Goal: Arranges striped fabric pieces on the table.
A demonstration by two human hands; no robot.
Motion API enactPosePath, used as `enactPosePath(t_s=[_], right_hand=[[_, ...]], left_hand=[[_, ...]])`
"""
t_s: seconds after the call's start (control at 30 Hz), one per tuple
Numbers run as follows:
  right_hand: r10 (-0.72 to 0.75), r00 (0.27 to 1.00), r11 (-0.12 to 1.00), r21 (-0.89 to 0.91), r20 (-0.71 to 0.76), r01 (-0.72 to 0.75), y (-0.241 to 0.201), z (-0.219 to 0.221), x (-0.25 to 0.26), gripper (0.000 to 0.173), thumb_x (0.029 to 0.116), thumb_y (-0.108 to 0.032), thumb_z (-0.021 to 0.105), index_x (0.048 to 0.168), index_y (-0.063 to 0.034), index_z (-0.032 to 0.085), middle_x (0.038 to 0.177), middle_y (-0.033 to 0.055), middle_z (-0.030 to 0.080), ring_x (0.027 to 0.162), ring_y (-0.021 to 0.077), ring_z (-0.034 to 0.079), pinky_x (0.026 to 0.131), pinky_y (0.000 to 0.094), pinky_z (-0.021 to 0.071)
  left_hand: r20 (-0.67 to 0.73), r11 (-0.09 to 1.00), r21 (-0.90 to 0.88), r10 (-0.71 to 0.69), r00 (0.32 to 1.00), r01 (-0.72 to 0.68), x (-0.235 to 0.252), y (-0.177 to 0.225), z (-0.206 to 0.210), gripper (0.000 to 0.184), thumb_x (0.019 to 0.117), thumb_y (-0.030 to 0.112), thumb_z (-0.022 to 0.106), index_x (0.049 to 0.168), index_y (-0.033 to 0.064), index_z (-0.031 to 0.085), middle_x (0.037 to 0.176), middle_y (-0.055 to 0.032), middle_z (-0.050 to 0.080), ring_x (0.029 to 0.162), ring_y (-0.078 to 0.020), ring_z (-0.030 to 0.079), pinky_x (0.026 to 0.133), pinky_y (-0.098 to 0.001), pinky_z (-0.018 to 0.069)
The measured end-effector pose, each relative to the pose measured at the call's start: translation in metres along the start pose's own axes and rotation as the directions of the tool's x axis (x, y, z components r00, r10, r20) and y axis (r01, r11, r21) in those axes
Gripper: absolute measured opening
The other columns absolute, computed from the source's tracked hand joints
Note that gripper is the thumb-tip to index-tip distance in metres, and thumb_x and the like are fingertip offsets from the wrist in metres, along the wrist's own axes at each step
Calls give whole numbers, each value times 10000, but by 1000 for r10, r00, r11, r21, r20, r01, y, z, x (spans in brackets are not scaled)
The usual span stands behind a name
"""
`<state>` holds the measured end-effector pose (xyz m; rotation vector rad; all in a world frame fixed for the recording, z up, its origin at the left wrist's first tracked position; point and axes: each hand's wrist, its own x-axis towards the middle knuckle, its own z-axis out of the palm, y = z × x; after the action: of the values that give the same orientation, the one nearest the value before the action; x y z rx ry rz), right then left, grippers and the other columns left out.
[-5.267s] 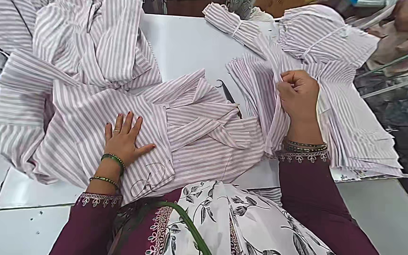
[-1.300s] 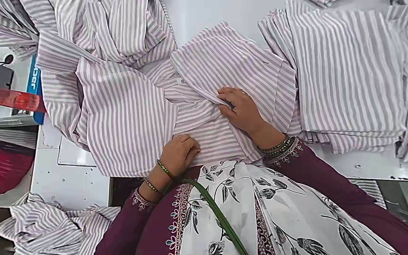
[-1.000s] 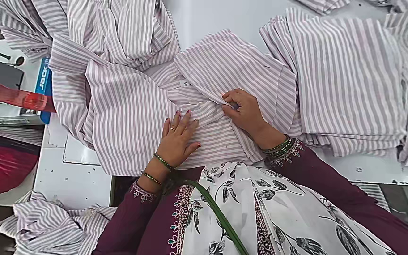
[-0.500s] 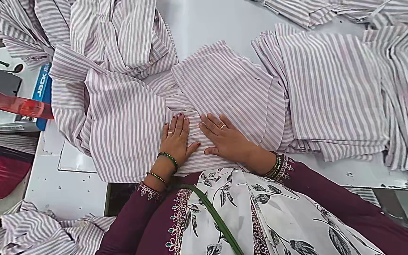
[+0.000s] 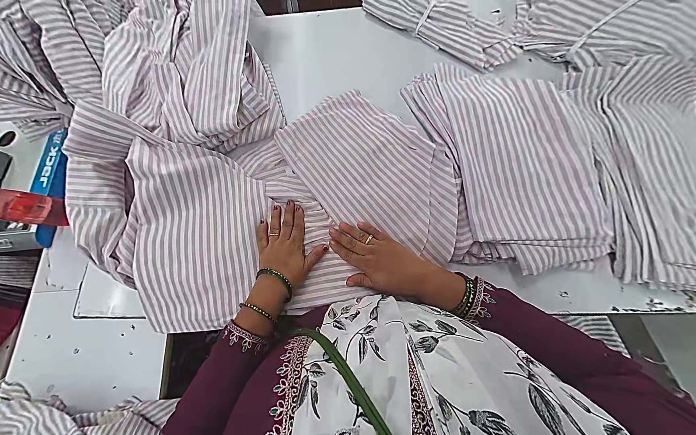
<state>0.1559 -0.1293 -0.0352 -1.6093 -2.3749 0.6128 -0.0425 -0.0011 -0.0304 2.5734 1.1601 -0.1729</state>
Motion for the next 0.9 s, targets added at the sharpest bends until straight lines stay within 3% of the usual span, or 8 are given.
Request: enactPosePath(t_s=[0.2, 0.33, 0.43, 0.5, 0.57, 0.7, 0.8, 0.9], right_hand=[[9, 999, 999, 34, 35, -10, 0, -3, 1, 693, 1060, -473, 419, 1591, -37, 330, 1681, 133, 253, 1571, 316, 183, 1249, 537, 115], [25, 999, 995, 91, 40, -29, -1, -7, 1, 701, 1033, -454, 501, 1577, -34, 361, 1670, 140, 283, 1564, 327, 203, 1247, 546, 115], [254, 963, 956, 128, 95, -265, 6, -36, 1, 799, 1009, -530, 527, 1611, -63, 288, 1699, 123, 199, 1582, 306, 130, 1249, 557, 62], [454, 891, 885, 121, 3, -451, 24, -51, -3, 873, 988, -604, 515, 1619, -59, 257, 1706, 146, 157, 1586, 285, 108, 1255, 551, 62], [548, 835, 834, 117, -58, -539, 44, -58, -10, 908, 979, -639, 497, 1615, -39, 255, 1700, 166, 168, 1585, 300, 108, 1255, 566, 56], [456, 888, 886, 62, 62, -460, 38, -52, -17, 951, 963, -708, 433, 1622, -51, 238, 1708, 142, 149, 1591, 304, 52, 1248, 581, -3], [249, 966, 952, 167, 68, -257, 21, -33, -19, 941, 945, -737, 417, 1592, -58, 340, 1688, 120, 242, 1584, 299, 125, 1243, 597, -7], [133, 990, 975, 172, 39, -138, 8, -16, -15, 943, 944, -725, 429, 1582, -35, 350, 1682, 147, 241, 1574, 328, 164, 1236, 603, 35]], left_hand=[[-62, 1000, 0, 10, 998, -10, 0, -3, 6, 991, 946, 749, 337, 1620, 28, 249, 1706, -153, 185, 1586, -390, 94, 1232, -640, 25], [-60, 1000, 0, 9, 998, -9, -1, -2, 5, 989, 949, 739, 348, 1617, 17, 249, 1703, -164, 189, 1584, -398, 95, 1230, -643, 23], [-69, 1000, -6, 13, 997, -14, -1, -2, 4, 992, 946, 738, 361, 1613, 12, 257, 1701, -169, 192, 1582, -407, 97, 1231, -643, 29], [-78, 1000, -13, 19, 997, -20, -1, -2, 6, 989, 946, 730, 368, 1611, 7, 260, 1699, -175, 196, 1581, -410, 103, 1230, -646, 33], [-71, 1000, -4, 17, 997, -17, -2, -1, 5, 987, 949, 729, 365, 1614, 8, 251, 1700, -173, 192, 1582, -405, 100, 1230, -644, 30], [-110, 999, -4, 33, 993, -34, 0, -5, 9, 993, 945, 741, 350, 1604, 1, 281, 1687, -190, 224, 1571, -430, 134, 1224, -663, 46], [-110, 999, -1, 40, 993, -41, 1, -5, 11, 989, 951, 734, 344, 1605, -5, 272, 1690, -189, 217, 1574, -427, 126, 1222, -665, 40], [-75, 1000, -3, 21, 997, -22, -1, -2, 6, 970, 961, 719, 357, 1609, 3, 261, 1699, -175, 195, 1582, -405, 101, 1226, -654, 21]])
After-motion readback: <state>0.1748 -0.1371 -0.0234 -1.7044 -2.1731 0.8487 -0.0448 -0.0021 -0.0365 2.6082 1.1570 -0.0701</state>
